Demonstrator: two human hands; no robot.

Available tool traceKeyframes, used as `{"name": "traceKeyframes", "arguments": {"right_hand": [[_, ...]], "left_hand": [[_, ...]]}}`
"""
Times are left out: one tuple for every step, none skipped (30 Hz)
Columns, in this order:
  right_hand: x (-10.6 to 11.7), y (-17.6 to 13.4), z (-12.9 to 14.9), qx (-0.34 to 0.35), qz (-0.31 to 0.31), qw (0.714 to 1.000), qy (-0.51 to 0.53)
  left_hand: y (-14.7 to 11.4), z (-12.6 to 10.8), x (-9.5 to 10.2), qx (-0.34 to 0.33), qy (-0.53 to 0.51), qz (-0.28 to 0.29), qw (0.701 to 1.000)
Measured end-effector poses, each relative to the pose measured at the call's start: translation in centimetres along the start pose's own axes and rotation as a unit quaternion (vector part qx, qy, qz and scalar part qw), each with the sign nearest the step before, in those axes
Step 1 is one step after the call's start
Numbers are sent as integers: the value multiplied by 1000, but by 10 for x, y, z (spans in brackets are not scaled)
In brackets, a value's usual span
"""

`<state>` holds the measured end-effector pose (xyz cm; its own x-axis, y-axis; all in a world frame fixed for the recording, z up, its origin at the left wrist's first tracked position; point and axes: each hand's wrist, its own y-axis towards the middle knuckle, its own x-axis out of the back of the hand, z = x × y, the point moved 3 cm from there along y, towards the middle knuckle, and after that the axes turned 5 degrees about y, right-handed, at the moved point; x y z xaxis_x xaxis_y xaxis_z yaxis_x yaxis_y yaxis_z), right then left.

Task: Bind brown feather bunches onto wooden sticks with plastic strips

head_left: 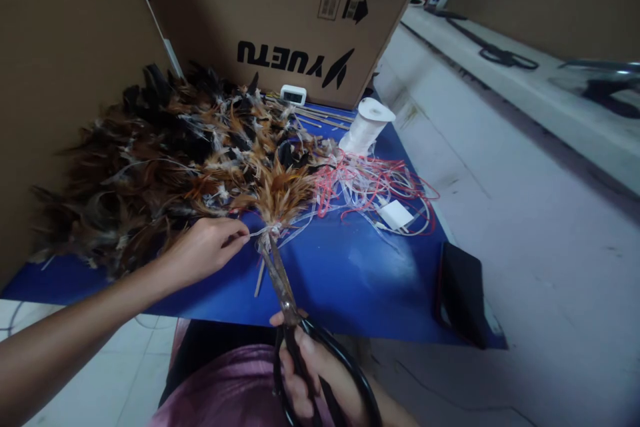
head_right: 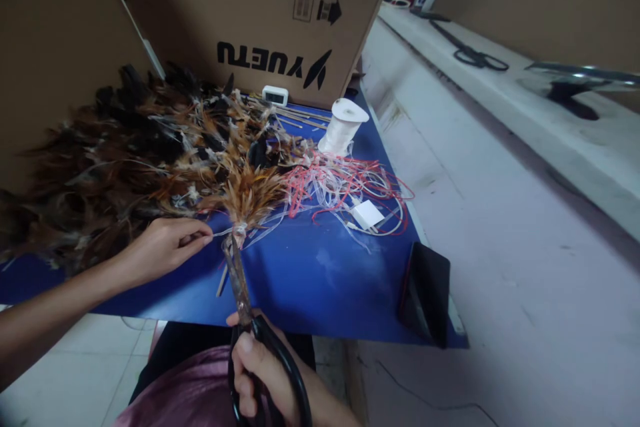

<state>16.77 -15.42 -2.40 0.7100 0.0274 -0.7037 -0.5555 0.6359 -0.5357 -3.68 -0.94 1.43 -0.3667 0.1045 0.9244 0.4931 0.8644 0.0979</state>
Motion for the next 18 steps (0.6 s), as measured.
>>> {"name": "traceKeyframes", "arguments": {"right_hand": [[-2, 1, 1, -7, 0, 1000, 0], [-5, 3, 3, -13, 1, 1000, -2], [-7, 5, 4, -17, 2, 1000, -4], [-8, 7, 6, -21, 2, 1000, -7], [-10, 10, 8, -23, 1, 1000, -11], [-11, 12, 11, -22, -4, 1000, -15], [-12, 15, 14, -20, -10, 1000, -20], [-14, 17, 17, -19, -16, 999, -29], [-15, 19, 21, -20, -21, 999, -39], [-17, 22, 24, -22, -24, 998, -51], [-19, 23, 28, -26, -24, 997, -64], [-21, 25, 31, -29, -25, 996, -75], [-23, 26, 35, -33, -25, 996, -84], [-24, 28, 37, -36, -28, 995, -91], [-25, 28, 39, -40, -31, 994, -94], [-25, 29, 41, -43, -35, 994, -96], [-25, 30, 41, -43, -38, 993, -98], [-25, 31, 42, -42, -38, 993, -103]], "left_hand": [[0, 0, 0, -1, -2, -2, 1000], [0, -1, 0, -2, -3, -3, 1000], [-1, -1, 0, -2, -4, -3, 1000], [-1, -1, 0, -2, -3, -3, 1000], [-1, -2, 0, -1, -1, -2, 1000], [-1, -3, 0, -2, 1, -2, 1000], [-1, -3, -1, -4, 2, -1, 1000], [-1, -4, -1, -8, 2, -1, 1000], [-1, -5, -1, -14, 2, -1, 1000], [-1, -5, -2, -20, 1, -1, 1000], [-1, -6, -2, -26, 1, 0, 1000], [-2, -6, -3, -31, 2, 1, 1000], [-2, -6, -4, -34, 4, 3, 999], [-2, -5, -5, -36, 7, 3, 999], [-2, -5, -6, -37, 10, 4, 999], [-2, -4, -7, -38, 11, 3, 999], [-3, -4, -8, -40, 12, 1, 999], [-3, -4, -9, -42, 11, -1, 999]]}}
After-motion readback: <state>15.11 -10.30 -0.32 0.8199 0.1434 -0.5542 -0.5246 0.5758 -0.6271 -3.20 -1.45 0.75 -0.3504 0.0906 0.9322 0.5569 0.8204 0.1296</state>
